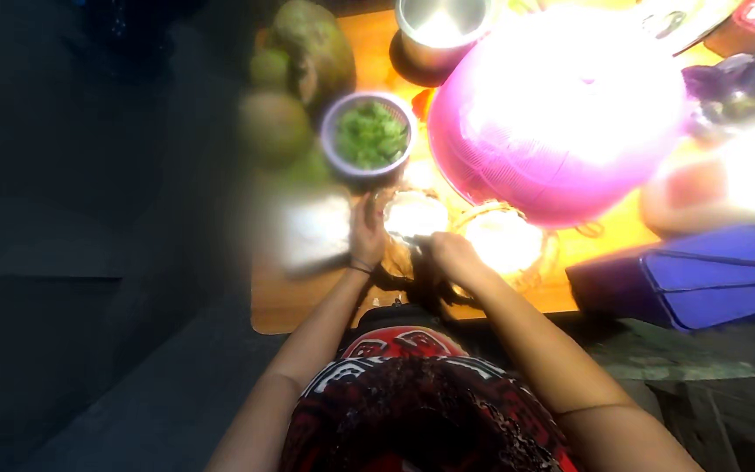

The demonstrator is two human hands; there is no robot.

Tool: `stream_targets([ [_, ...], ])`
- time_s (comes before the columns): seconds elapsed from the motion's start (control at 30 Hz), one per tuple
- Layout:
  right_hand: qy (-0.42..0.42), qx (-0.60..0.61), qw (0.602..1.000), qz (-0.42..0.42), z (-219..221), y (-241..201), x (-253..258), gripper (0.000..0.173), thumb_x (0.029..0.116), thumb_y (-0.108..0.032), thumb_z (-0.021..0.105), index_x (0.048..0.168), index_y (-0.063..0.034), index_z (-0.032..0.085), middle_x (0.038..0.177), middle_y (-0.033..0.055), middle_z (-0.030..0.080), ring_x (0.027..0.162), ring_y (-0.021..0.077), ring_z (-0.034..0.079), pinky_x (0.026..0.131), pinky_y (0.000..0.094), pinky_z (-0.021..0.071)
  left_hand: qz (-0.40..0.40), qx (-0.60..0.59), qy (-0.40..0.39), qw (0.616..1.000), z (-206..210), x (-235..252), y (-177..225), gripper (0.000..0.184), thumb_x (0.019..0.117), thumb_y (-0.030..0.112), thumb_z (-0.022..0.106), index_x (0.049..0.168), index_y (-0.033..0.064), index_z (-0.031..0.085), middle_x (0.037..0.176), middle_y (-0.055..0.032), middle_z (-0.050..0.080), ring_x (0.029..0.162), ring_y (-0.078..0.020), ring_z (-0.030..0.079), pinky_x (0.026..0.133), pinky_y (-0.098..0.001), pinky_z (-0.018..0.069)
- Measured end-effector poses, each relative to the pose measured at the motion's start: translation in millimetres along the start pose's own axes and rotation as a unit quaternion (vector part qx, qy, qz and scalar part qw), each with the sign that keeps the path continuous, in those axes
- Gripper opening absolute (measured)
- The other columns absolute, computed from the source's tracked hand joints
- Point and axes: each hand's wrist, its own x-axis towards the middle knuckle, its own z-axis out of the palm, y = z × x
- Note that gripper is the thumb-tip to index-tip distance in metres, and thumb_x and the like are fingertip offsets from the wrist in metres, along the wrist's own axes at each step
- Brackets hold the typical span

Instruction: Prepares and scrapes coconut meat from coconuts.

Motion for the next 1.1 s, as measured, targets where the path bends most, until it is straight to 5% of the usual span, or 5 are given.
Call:
stream_targets([
  [0.23,0.085,-0.021,0.995,0.037,-6.4,16.1,13.8,0.039,0.1039,-0.011,0.054,0.14,-0.0224,0.066,0.124,0.023,0.067,0.107,0.0441,0.068,0.084,0.0625,0.0522,-0.005,0.017,-0.01,1.0,-1.7,1.6,2.3,0.049,0.1056,0.016,0.051,0.15,-0.0015,0.044,0.148,-0.0224,0.051,0.135,-0.0288,0.053,0.113,-0.0419,0.0425],
  [0.5,0.084,-0.054,0.994,0.047,13.8,22.5,18.0,0.038,0.1044,-0.014,0.054,0.141,-0.0189,0.065,0.129,0.0259,0.063,0.099,0.0444,0.068,0.081,0.0599,0.0541,0.008,0.003,-0.003,1.0,-0.7,1.2,-0.5,0.048,0.1057,0.016,0.051,0.149,-0.0024,0.045,0.147,-0.0226,0.052,0.134,-0.0283,0.054,0.112,-0.0409,0.0437],
  [0.67,0.092,-0.063,0.992,0.063,21.6,13.4,18.0,0.04,0.1052,-0.008,0.05,0.144,-0.0064,0.058,0.133,0.0303,0.058,0.102,0.0491,0.067,0.082,0.0604,0.0552,0.001,0.004,-0.008,1.0,-0.6,2.4,2.2,0.048,0.1062,0.016,0.05,0.15,-0.002,0.044,0.148,-0.0222,0.051,0.134,-0.028,0.054,0.112,-0.0407,0.0434],
  [0.73,0.045,-0.066,0.995,0.052,19.8,7.0,13.3,0.039,0.1074,-0.013,0.048,0.144,-0.0091,0.058,0.133,0.0278,0.059,0.103,0.0474,0.067,0.084,0.0603,0.0546,0.004,0.005,-0.006,1.0,-0.7,2.1,0.9,0.048,0.1058,0.015,0.051,0.149,-0.0022,0.044,0.147,-0.0225,0.052,0.133,-0.0281,0.055,0.112,-0.0409,0.0439],
  [1.1,0.09,-0.065,0.991,0.072,21.0,9.0,17.3,0.04,0.1052,-0.011,0.051,0.145,-0.0083,0.058,0.13,0.0278,0.061,0.1,0.0471,0.068,0.08,0.0603,0.0549,-0.005,0.008,-0.007,1.0,-0.2,1.1,1.7,0.048,0.1057,0.016,0.051,0.15,-0.001,0.045,0.148,-0.0218,0.052,0.134,-0.0286,0.054,0.113,-0.0416,0.0429],
])
